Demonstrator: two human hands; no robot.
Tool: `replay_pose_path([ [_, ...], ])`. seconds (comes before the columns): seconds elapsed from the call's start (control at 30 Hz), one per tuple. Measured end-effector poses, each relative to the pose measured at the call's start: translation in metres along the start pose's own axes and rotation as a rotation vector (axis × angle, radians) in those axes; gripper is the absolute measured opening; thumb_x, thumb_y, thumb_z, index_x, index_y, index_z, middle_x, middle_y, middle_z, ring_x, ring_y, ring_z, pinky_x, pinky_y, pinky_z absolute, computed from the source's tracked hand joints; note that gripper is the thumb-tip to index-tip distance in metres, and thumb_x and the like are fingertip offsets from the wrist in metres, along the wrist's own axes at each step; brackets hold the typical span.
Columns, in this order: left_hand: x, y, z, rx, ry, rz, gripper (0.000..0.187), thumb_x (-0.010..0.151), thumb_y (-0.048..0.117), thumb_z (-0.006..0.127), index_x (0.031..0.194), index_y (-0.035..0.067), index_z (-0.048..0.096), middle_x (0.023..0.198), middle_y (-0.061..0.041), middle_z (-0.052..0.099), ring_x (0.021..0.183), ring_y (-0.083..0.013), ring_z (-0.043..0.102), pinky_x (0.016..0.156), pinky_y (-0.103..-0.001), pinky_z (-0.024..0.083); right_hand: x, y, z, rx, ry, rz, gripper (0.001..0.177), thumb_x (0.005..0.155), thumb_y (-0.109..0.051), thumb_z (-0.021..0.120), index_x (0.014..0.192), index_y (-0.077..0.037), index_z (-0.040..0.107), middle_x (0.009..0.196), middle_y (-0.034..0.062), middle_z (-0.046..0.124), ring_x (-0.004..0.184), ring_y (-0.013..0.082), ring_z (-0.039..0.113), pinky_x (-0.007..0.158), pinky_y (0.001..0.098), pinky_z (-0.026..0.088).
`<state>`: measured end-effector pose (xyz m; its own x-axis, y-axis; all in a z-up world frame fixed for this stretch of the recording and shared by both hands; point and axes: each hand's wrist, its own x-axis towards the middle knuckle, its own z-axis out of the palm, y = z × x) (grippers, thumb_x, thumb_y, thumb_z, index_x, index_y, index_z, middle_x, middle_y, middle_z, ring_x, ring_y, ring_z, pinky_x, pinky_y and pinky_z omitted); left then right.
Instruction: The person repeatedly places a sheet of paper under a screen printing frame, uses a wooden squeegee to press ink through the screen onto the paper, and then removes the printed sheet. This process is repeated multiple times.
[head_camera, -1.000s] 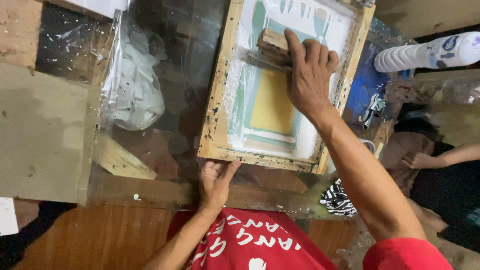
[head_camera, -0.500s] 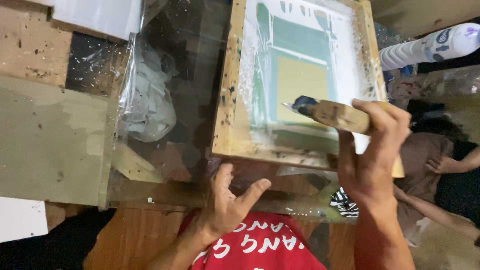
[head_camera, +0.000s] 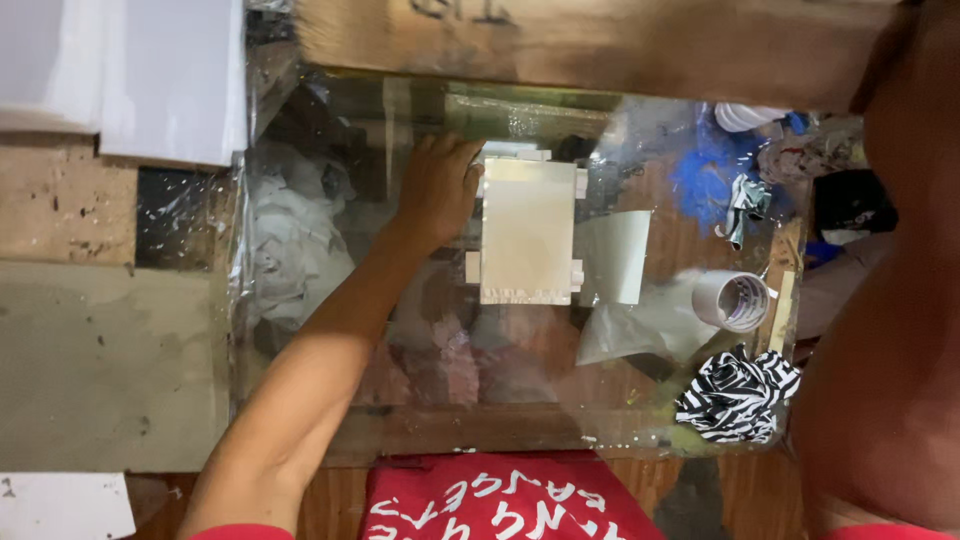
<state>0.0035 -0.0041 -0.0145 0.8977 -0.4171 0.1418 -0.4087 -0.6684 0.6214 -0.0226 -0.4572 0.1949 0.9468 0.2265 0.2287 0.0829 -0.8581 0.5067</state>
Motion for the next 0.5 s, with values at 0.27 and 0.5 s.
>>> replay_pose_path([
  [0.27, 0.011, 0.001, 0.007, 0.019, 0.024, 0.09, 0.017, 0.089, 0.014, 0.078, 0.106, 0.011, 0.076, 0.106, -0.009, 0.065, 0.094, -0.0361, 0.057, 0.076, -0.053, 0.047, -0.01, 0.012, 0.033, -0.428, -0.147, -0.111, 0.023, 0.115, -0.013, 0.061, 0.109, -0.035, 0.056, 0.108, -0.0127, 0.065, 0.095, 0.0062, 0.071, 0.086, 0.0242, 0.052],
  [0.5, 0.019, 0.015, -0.006, -0.212, -0.021, 0.039, 0.009, 0.087, 0.011, 0.077, 0.091, 0.012, 0.069, 0.087, -0.006, 0.07, 0.078, -0.0291, 0.064, 0.071, -0.047, 0.046, -0.006, -0.009, 0.001, -0.508, -0.049, -0.07, 0.021, 0.12, -0.016, 0.055, 0.113, -0.034, 0.046, 0.098, -0.0121, 0.049, 0.08, 0.0057, 0.054, 0.068, 0.0265, 0.04],
])
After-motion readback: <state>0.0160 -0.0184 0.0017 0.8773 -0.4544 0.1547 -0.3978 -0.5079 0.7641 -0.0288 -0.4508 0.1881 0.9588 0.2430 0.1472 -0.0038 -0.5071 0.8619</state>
